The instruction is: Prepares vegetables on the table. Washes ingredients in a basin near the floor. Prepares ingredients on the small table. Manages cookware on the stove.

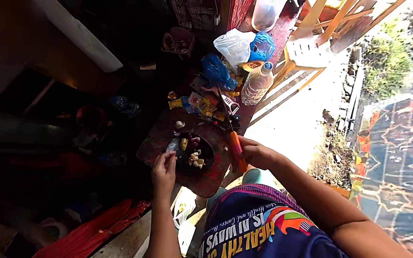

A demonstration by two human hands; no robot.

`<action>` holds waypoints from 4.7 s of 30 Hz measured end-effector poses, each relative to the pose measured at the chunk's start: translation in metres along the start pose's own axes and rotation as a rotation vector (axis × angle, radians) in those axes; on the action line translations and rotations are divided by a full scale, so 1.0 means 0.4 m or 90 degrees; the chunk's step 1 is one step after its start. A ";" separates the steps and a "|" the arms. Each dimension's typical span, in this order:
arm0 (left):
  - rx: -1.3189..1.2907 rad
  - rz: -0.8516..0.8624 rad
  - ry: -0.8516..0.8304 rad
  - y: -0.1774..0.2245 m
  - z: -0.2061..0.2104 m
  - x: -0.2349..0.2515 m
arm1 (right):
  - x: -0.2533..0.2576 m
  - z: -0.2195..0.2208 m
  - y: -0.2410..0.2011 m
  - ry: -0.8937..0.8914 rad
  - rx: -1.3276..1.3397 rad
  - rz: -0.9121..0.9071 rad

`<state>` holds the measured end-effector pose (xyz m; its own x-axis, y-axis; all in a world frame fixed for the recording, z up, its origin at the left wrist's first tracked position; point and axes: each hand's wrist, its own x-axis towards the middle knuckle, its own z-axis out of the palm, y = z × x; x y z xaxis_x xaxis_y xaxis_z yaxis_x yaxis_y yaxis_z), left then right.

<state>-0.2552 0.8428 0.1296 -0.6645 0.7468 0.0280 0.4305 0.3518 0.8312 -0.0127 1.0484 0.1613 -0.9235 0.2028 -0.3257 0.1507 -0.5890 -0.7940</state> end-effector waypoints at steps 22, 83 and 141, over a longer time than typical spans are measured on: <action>0.199 0.051 -0.272 0.432 0.659 0.803 | -0.088 -0.604 -0.232 0.458 -0.053 -0.051; 0.484 -0.275 -0.320 0.496 0.774 0.923 | 0.360 -0.805 -0.534 0.182 -0.358 -0.262; -0.436 -0.298 0.079 0.373 0.611 0.794 | 0.469 -0.574 -0.657 0.093 -0.266 -0.501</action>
<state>-0.2530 1.2705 0.1268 -0.7617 0.5275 -0.3763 -0.3464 0.1592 0.9245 -0.1445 1.4210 0.1909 -0.7645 0.5406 0.3512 -0.3634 0.0886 -0.9274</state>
